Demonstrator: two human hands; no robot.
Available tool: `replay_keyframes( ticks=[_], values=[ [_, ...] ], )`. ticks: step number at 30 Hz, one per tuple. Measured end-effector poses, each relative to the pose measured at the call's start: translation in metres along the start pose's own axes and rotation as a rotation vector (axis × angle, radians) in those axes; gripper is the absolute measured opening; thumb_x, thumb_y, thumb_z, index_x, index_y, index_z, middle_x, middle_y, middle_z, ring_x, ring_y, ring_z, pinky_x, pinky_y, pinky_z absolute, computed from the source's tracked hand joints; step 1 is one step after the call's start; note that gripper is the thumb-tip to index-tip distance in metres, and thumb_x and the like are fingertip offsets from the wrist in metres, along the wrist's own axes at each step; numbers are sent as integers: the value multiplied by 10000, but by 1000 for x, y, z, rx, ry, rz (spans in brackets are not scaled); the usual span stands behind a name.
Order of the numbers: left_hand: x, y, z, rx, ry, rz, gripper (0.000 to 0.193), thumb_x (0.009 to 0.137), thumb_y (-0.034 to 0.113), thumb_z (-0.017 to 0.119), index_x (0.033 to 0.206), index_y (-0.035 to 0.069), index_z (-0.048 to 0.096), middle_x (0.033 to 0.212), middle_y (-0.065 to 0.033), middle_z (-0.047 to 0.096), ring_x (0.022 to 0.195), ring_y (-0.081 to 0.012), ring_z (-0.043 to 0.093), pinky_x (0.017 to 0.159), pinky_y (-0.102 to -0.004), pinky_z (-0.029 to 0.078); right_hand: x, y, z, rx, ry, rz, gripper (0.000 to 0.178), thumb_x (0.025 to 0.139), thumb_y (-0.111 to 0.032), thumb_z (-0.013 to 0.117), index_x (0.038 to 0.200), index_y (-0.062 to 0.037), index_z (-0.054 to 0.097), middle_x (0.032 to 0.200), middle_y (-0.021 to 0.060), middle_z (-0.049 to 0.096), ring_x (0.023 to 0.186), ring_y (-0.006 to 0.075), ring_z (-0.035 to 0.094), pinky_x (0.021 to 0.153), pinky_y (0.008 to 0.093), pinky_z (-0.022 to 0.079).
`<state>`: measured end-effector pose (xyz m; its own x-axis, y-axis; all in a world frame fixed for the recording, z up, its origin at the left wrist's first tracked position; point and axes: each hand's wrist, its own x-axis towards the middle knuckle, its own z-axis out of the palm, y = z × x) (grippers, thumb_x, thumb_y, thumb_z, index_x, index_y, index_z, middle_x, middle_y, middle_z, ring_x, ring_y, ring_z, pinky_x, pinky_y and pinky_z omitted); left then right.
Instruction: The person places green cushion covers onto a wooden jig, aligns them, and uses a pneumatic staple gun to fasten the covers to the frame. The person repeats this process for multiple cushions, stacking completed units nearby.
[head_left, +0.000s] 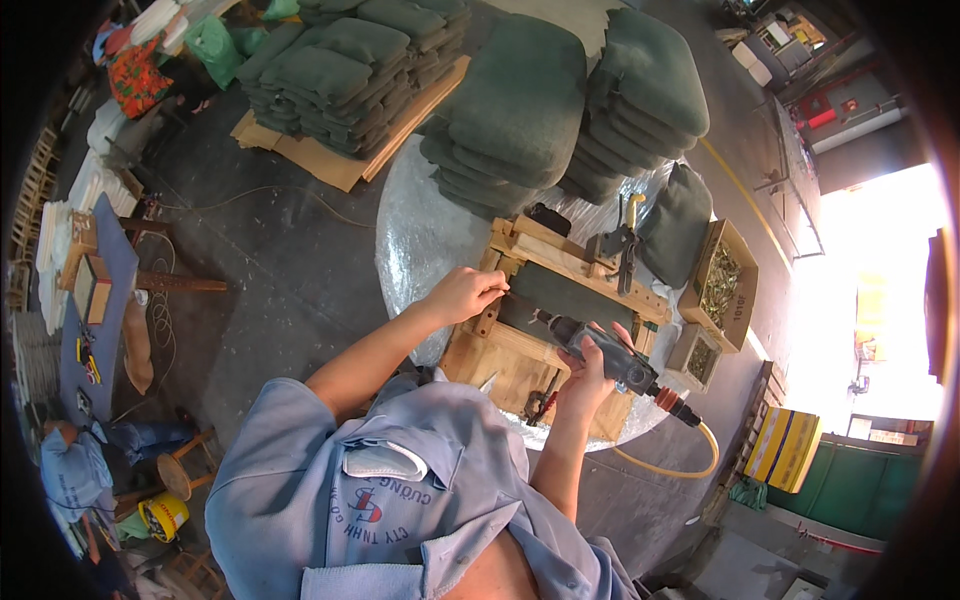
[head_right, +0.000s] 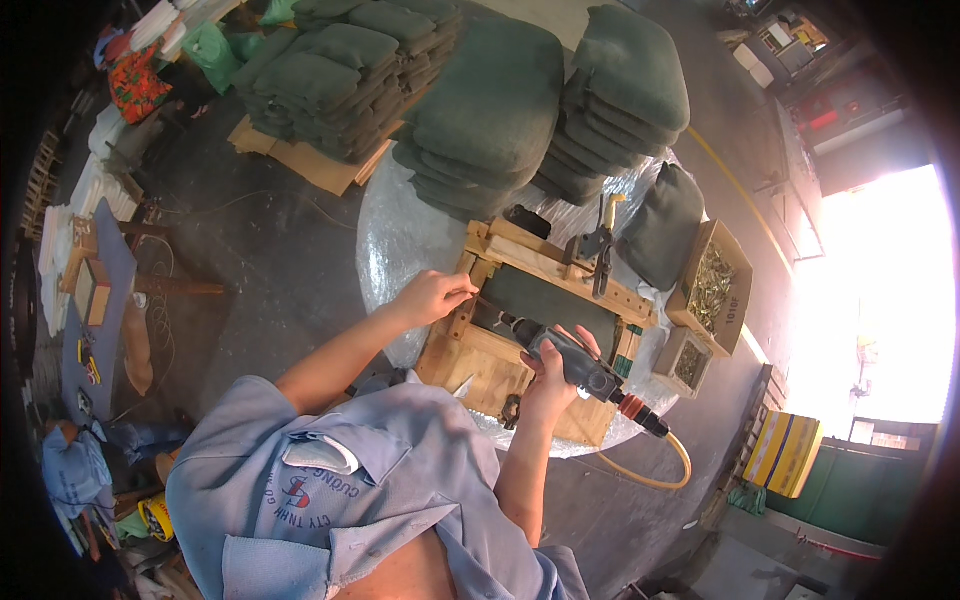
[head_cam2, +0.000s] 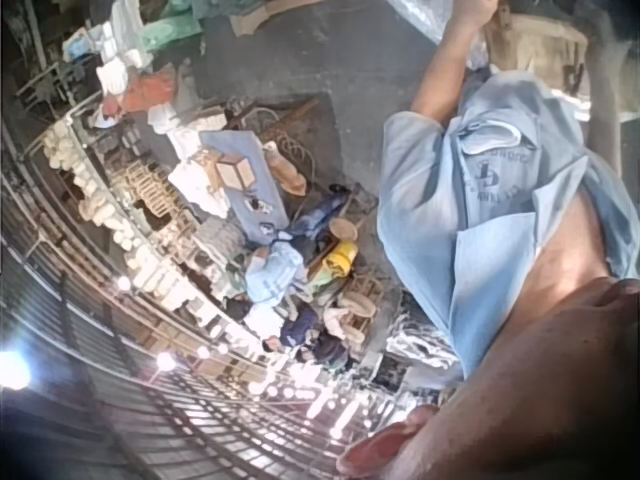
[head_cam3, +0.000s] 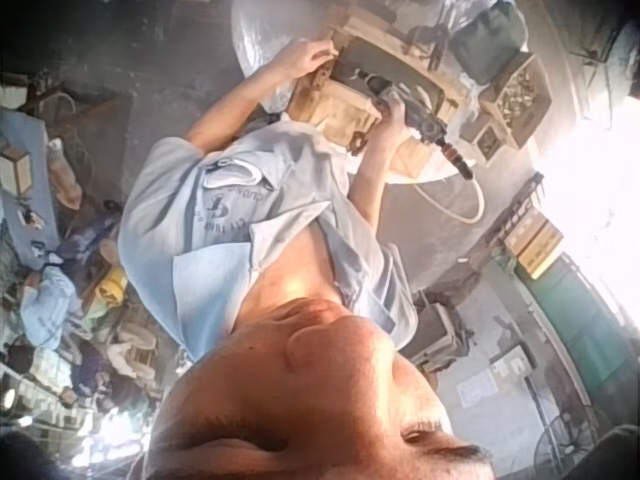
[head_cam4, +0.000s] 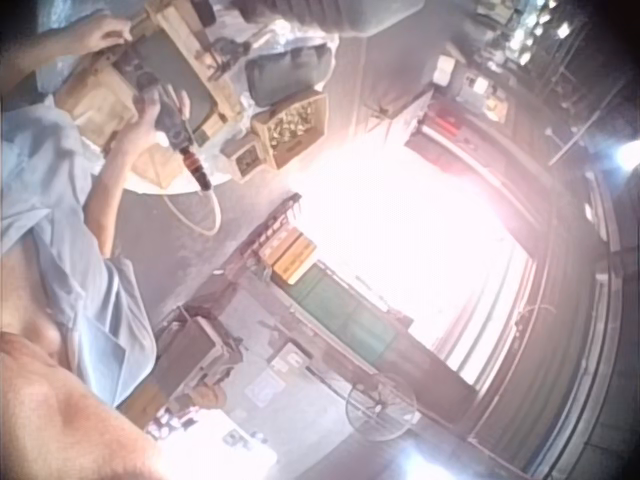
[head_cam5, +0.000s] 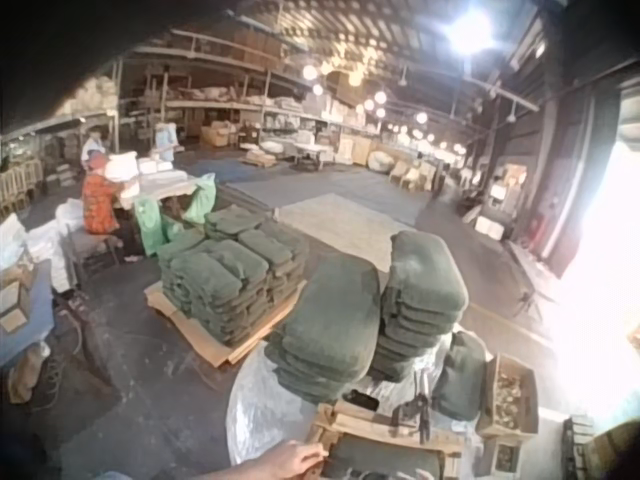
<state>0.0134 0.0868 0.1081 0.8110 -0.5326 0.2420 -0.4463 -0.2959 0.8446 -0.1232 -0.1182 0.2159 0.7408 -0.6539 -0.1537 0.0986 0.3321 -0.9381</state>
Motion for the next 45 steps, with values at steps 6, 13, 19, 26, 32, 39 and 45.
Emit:
replay_keyframes(
  ticks=[6,13,19,26,32,39,45],
  values=[
    [3,1,-2,100,-93,18,130,1018,201,707,1098,99,700,959,-112,798,857,-361,763,734,-462,596,3,1,-2,-7,10,15,621,900,-28,739,1466,-110,497,1277,165,646,1085,247,706,685,358,706],
    [-2,-14,-4,105,-206,95,212,1006,161,715,1218,152,720,1089,-53,819,950,-315,787,815,-424,639,11,-1,-5,-60,-2,101,597,893,-45,728,1451,-129,534,1246,148,664,1054,244,712,692,378,701],
    [-6,-12,-4,31,-236,84,241,1008,142,709,1249,148,718,1142,-50,817,978,-305,790,843,-411,643,19,3,-10,-50,31,166,586,902,-74,733,1453,-136,544,1234,144,678,1009,259,744,697,393,695],
    [-4,-21,7,-90,-115,59,321,1006,131,714,1326,155,696,1176,-53,811,1024,-298,785,861,-404,641,26,11,-10,-15,65,147,570,935,-102,721,1470,-156,531,1234,152,681,998,279,770,716,420,698],
    [7,-30,20,-69,-101,87,338,1018,139,708,1354,170,692,1175,-39,814,1022,-292,784,862,-413,625,38,14,-14,-24,16,119,563,947,-95,718,1473,-145,523,1239,165,683,1026,294,774,731,424,714],
    [14,-35,13,-182,-131,9,368,1052,163,657,1419,194,647,1164,-52,817,998,-317,779,850,-432,616,52,10,-9,-11,4,145,577,932,-82,731,1469,-122,522,1231,191,691,994,320,793,749,433,727],
    [15,-43,14,-142,-178,-64,443,1062,167,644,1498,237,607,1208,-32,812,1027,-297,782,875,-421,623,57,15,-5,-38,22,151,585,918,-78,741,1462,-118,529,1239,199,692,995,325,792,741,428,730]
  ],
)
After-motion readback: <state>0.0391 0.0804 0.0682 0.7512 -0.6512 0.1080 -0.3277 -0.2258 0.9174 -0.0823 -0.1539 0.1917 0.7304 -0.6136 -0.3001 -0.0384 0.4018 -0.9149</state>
